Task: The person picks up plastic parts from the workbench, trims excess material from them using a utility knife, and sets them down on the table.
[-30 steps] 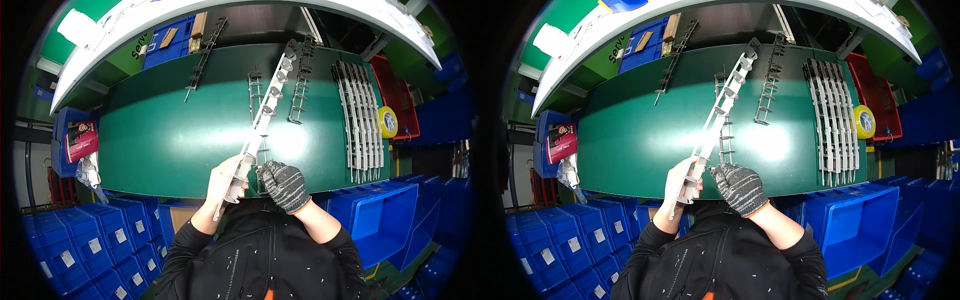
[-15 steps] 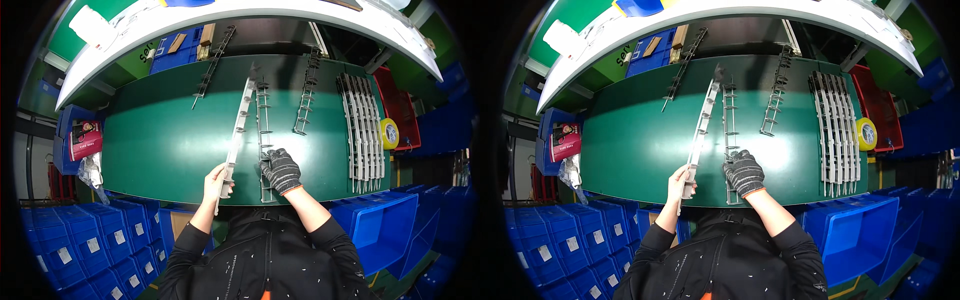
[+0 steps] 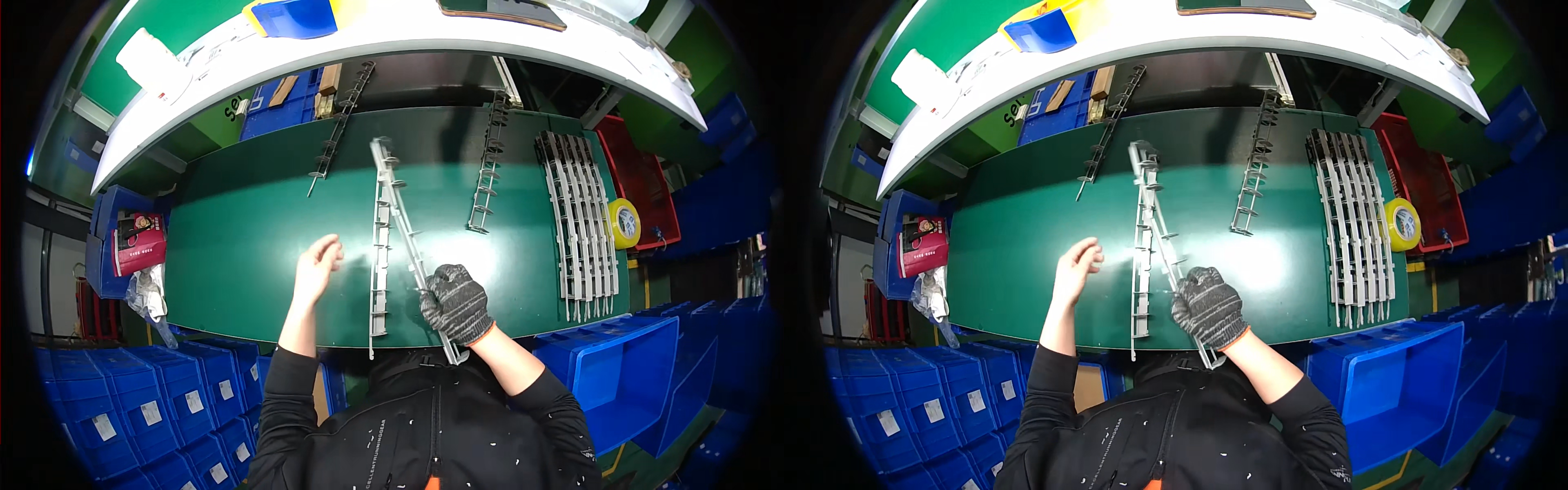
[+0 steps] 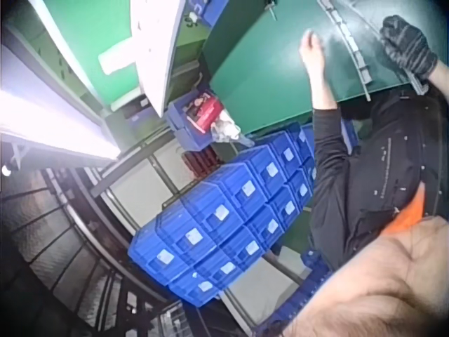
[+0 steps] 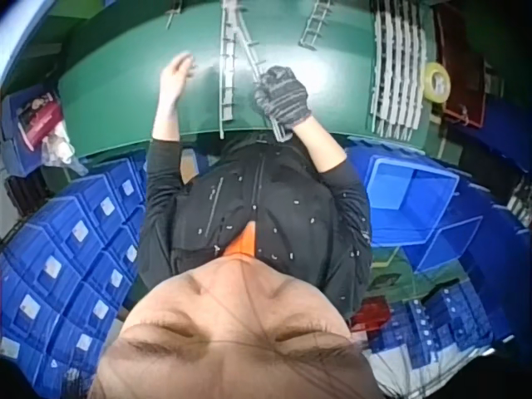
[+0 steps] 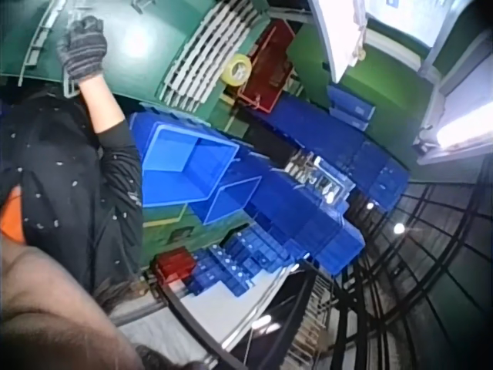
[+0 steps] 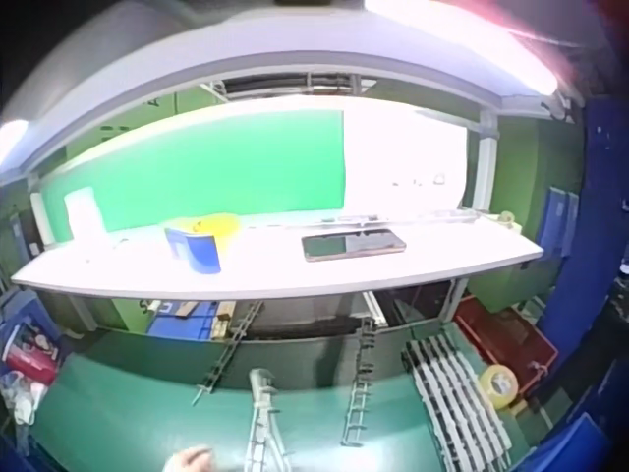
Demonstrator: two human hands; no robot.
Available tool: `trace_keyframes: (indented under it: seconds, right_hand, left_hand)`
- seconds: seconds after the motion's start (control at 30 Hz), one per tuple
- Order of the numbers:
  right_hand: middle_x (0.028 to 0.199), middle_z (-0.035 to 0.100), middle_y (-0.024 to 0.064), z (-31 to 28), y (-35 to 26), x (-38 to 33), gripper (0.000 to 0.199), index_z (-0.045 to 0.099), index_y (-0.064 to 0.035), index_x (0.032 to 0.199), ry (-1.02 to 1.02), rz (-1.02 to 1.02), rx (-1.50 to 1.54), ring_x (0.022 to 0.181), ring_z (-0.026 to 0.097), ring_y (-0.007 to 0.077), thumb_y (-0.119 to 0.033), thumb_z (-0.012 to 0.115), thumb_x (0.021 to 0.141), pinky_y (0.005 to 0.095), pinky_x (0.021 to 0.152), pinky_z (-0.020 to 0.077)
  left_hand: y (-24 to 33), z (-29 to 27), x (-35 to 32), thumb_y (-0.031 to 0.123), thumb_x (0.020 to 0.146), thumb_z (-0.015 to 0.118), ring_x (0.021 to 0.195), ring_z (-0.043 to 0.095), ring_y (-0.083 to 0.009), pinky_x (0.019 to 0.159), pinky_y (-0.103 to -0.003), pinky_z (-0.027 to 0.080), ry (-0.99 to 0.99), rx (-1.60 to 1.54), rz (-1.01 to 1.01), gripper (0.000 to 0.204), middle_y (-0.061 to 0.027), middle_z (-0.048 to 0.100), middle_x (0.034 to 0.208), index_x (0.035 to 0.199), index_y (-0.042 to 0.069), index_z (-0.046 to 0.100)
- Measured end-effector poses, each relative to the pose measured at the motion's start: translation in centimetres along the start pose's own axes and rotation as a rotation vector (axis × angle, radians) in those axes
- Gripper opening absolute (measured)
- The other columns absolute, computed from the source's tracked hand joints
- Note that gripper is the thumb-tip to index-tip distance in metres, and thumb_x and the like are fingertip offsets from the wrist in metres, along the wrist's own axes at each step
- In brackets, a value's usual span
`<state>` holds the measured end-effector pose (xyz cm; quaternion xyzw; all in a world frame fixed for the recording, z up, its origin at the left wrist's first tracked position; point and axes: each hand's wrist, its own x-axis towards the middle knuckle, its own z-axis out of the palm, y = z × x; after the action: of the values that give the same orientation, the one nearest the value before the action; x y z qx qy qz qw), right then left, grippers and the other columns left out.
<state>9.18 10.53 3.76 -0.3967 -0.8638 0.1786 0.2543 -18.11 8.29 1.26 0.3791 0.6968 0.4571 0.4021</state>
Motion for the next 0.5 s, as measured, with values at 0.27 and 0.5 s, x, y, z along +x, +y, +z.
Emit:
trace_keyframes:
  seconds: [0.27, 0.5]
  right_hand:
    - [0.093, 0.058, 0.0058, -2.2, -3.2, -1.0, 0.027, 0.063, -0.0118, 0.087, -0.122, -0.335, 0.086, 0.084, 0.057, 0.0232, -0.024, 0.062, 0.063, 0.0338, 0.062, 0.0499]
    - [0.082, 0.060, 0.0092, -4.4, -2.2, 0.1, 0.019, 0.062, -0.0043, 0.093, 0.325, -0.109, 0.442, 0.073, 0.057, 0.0219, -0.011, 0.057, 0.076, 0.0309, 0.064, 0.0471]
  left_hand:
    - [9.0, -0.7, 1.8, 0.022, 0.089, 0.048, 0.060, 0.052, -0.0129, 0.052, -0.025, 0.044, 0.174, -0.712, 0.215, 0.024, -0.0062, 0.053, 0.075, 0.095, 0.000, 0.054]
    - [17.7, -5.8, -4.7, 0.012, 0.090, 0.047, 0.047, 0.053, -0.0097, 0.038, -0.017, 0.044, 0.247, -0.701, 0.790, 0.014, -0.0076, 0.058, 0.074, 0.091, 0.000, 0.054]
